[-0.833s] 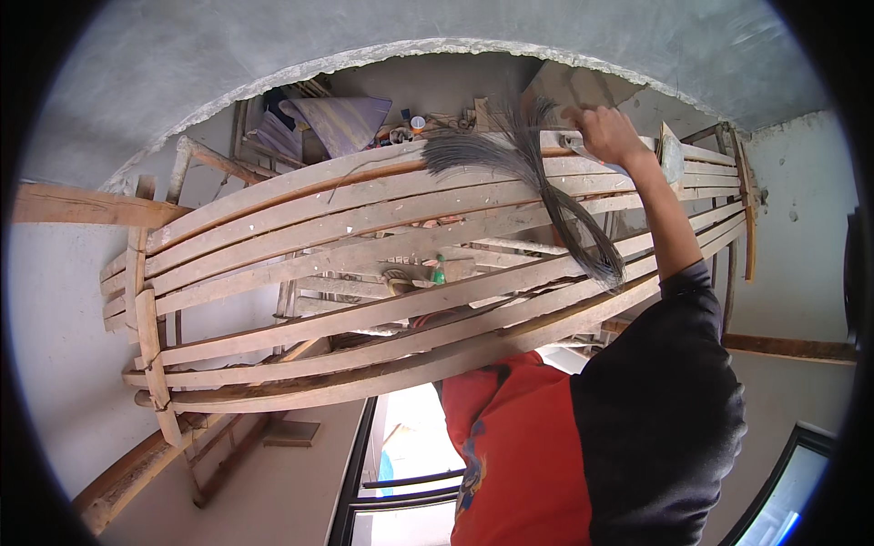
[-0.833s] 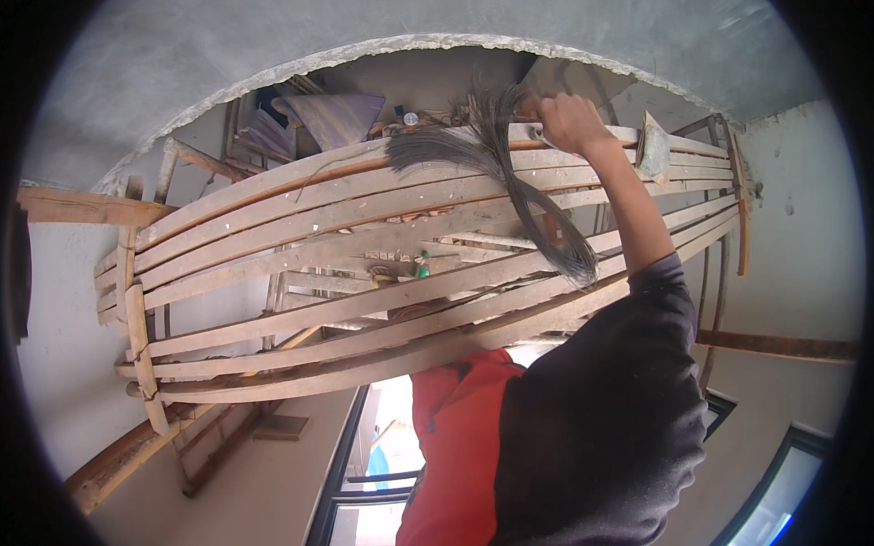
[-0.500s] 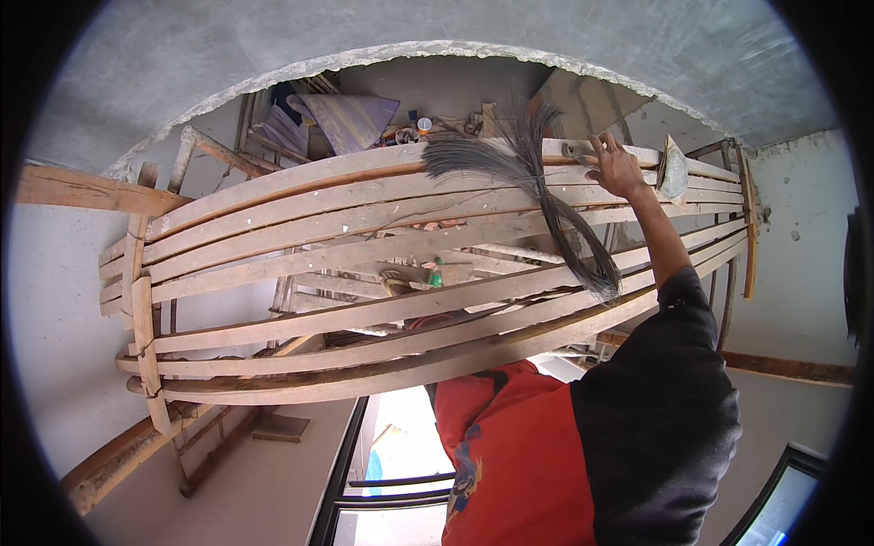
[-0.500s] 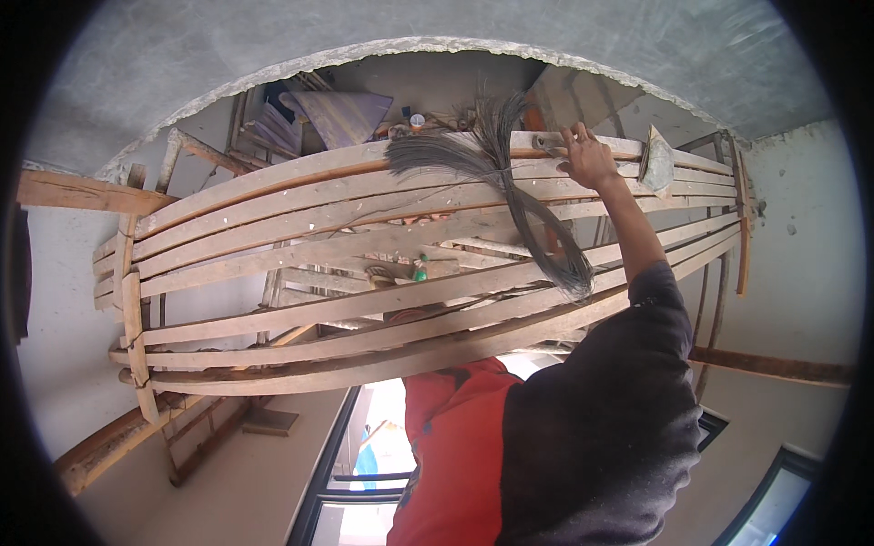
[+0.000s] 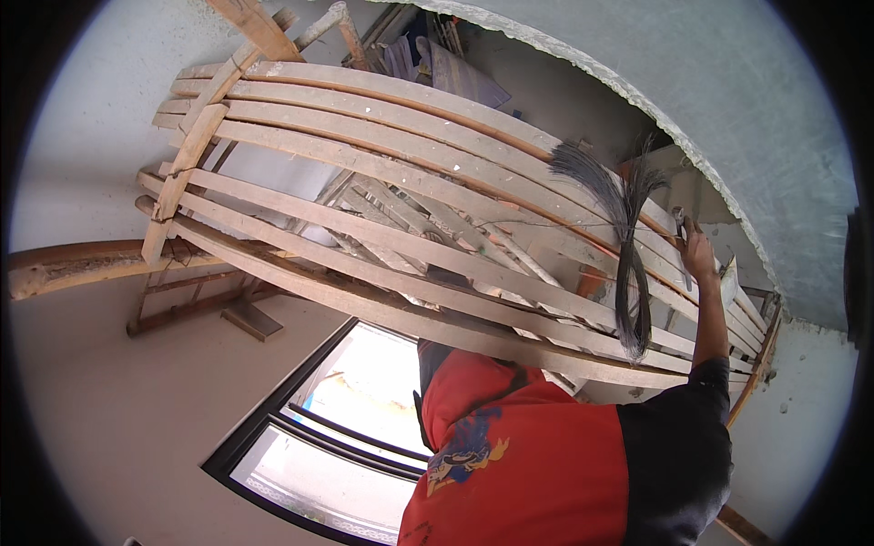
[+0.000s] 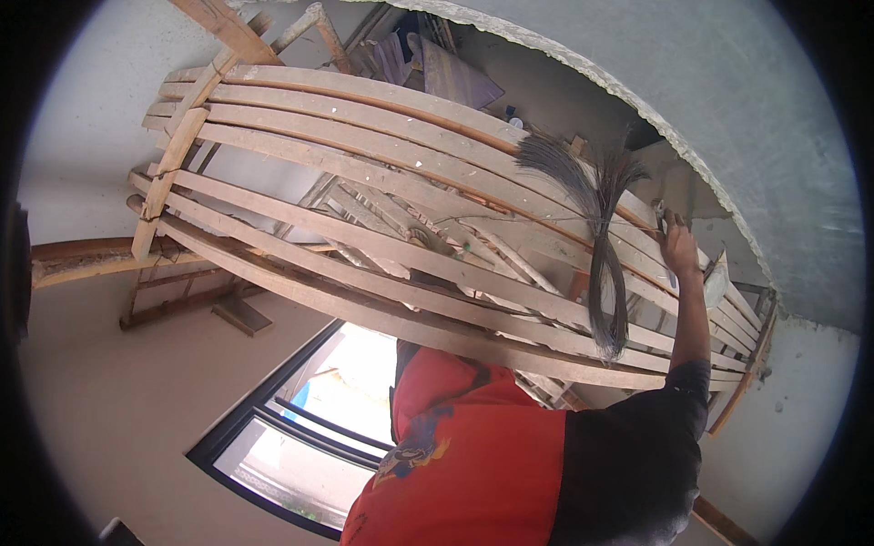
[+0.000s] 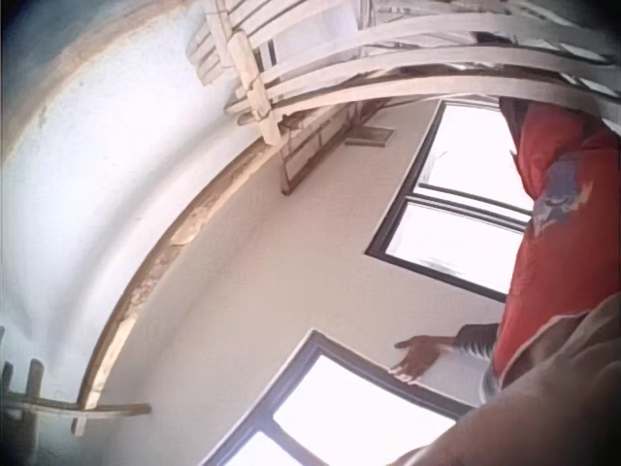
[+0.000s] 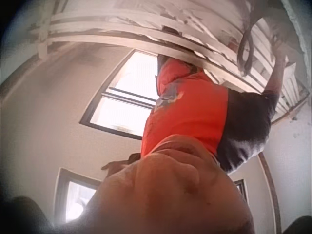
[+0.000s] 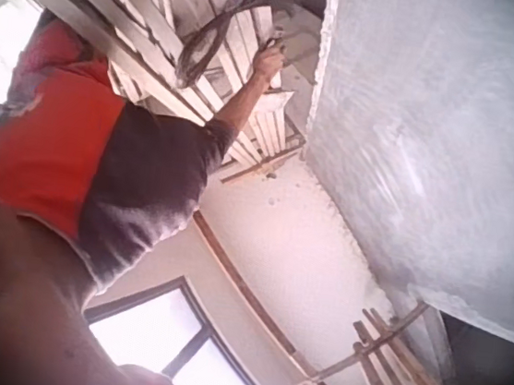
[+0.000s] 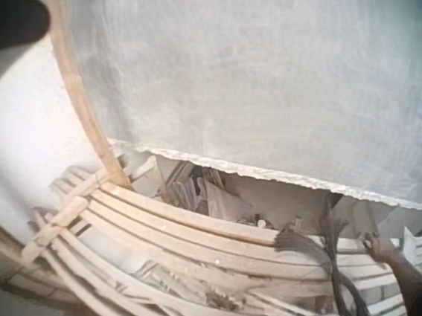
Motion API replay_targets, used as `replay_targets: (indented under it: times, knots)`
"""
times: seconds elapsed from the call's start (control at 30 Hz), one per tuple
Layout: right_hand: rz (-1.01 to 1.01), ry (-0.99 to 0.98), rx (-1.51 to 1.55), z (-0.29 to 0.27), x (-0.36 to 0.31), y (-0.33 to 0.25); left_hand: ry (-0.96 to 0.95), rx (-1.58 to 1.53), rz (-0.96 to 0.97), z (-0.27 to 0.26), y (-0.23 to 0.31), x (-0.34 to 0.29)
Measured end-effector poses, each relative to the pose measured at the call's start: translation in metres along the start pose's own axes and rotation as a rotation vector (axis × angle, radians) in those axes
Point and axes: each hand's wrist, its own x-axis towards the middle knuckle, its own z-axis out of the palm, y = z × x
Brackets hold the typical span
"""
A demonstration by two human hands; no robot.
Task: The person uses pliers to cut and manipulate metal wires, securing them to a wooden frame structure. They handle bundles of wire, separating strands and twisting them around the wooden slats to fasten the components together.
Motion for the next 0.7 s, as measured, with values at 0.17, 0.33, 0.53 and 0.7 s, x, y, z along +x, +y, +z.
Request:
replay_targets:
  times: [0.17,0.33,0.53,0.7]
  knots:
    - [-0.130,0.158,-0.196,-0.040,0.003,0.021,0.121,0.013,0.035,-0.006,0.015,0.007]
    - [-0.140,0.116,0.232,-0.149,0.016,-0.061,0.091,-0.005,0.022,0.007,0.008,0.003]
    - [-0.204,-0.070,0.591,-0.253,0.012,-0.176,0.031,-0.039,0.006,0.003,0.009,0.005]
    - [-0.423,-0.106,0.496,-0.281,0.040,-0.272,-0.138,0.307,0.037,0.001,0.004,0.018]
